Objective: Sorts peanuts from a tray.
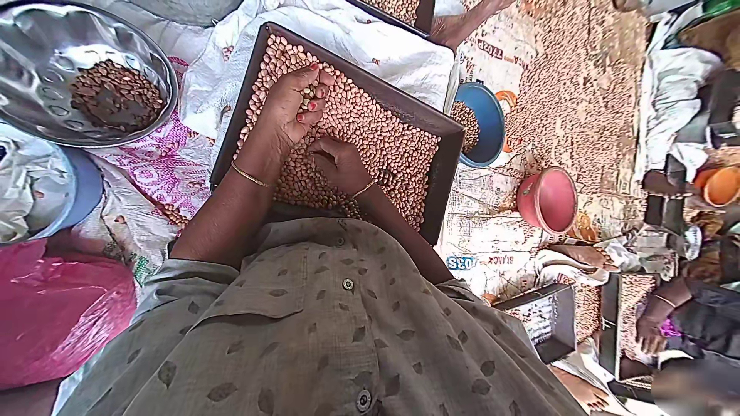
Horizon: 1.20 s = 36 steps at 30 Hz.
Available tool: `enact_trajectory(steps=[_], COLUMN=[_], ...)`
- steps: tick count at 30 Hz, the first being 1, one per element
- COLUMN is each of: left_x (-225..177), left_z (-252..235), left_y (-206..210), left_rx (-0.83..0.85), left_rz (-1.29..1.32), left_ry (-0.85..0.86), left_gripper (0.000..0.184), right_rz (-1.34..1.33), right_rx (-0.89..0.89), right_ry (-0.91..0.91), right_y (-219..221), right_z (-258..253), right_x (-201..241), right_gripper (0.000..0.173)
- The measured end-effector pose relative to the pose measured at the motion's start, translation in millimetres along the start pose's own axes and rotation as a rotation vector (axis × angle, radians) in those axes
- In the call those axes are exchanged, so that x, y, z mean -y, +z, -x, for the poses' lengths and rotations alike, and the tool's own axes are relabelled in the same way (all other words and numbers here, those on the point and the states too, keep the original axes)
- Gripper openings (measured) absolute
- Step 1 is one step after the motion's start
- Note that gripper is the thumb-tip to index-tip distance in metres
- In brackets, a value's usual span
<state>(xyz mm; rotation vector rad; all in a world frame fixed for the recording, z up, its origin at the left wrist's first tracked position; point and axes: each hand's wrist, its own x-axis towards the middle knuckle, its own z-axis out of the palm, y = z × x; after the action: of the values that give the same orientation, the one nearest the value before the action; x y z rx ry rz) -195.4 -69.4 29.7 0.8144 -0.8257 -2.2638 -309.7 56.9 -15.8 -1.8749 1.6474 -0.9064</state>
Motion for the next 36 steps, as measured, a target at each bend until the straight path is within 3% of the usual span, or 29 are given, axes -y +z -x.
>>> enact_trajectory(steps=[3, 5, 7, 10, 12, 14, 18, 20, 22, 25, 30, 33, 36], left_x=[0.3, 1.3, 1.6, 0.4, -0.5, -1.2, -0.2, -0.2, 0.3, -0.2, -2.6, -2.6, -1.8], left_z=[-1.2, -1.8, -1.0, -1.4, -1.8, -3.0, -5.7, -6.4, -7.0, -7.2, -5.5, -5.2, -6.7], left_y=[-1.1, -1.6, -1.1, -0.9, -0.5, 0.0, -2.4, -2.9, -3.0, -4.4, -1.4, -1.5, -2.3], left_rx=[0.018, 0.035, 0.047, 0.08, 0.091, 0.088, 0.076, 0.061, 0.062, 0.076, 0.093, 0.107, 0.11], left_rz=[0.02, 0.043, 0.036, 0.032, 0.059, 0.096, 0.229, 0.244, 0.259, 0.281, 0.298, 0.301, 0.315], left_ry=[-0.006, -0.017, -0.022, 0.004, 0.032, 0.072, 0.162, 0.199, 0.219, 0.228, 0.198, 0.199, 0.202], left_gripper=[0.037, 0.036, 0.035, 0.036, 0.035, 0.035, 0.039, 0.041, 0.044, 0.047, 0.043, 0.042, 0.042], right_rz=[-0.218, -0.317, -0.457, -0.84, -0.97, -0.846, -0.527, -0.133, 0.204, 0.363, 0.414, 0.269, -0.01], right_rx=[-0.079, -0.223, -0.479, -0.972, -1.113, -0.914, -0.1, 0.196, 0.369, 0.345, 0.163, 0.271, 0.266], right_ry=[0.148, 0.202, 0.219, 0.353, 0.419, 0.383, -0.069, -0.318, -0.386, -0.219, 0.215, 0.432, 0.43], right_y=[-17.9, -42.6, -80.7, -143.3, -162.7, -145.7, -54.6, -9.4, 12.9, -8.9, -92.9, -131.9, -137.4], right_z=[0.4, 0.8, 2.6, 0.9, 0.2, 6.1, 15.1, 15.3, 17.4, 23.0, 57.2, 84.4, 97.7], right_x=[0.5, -2.2, -10.7, -15.4, -15.9, -9.2, 24.6, 30.0, 25.2, 3.4, -34.4, -22.7, -10.2], right_gripper=[0.017, 0.015, 0.015, 0.032, 0.04, 0.036, 0.014, 0.016, 0.022, 0.018, 0.016, 0.02, 0.022])
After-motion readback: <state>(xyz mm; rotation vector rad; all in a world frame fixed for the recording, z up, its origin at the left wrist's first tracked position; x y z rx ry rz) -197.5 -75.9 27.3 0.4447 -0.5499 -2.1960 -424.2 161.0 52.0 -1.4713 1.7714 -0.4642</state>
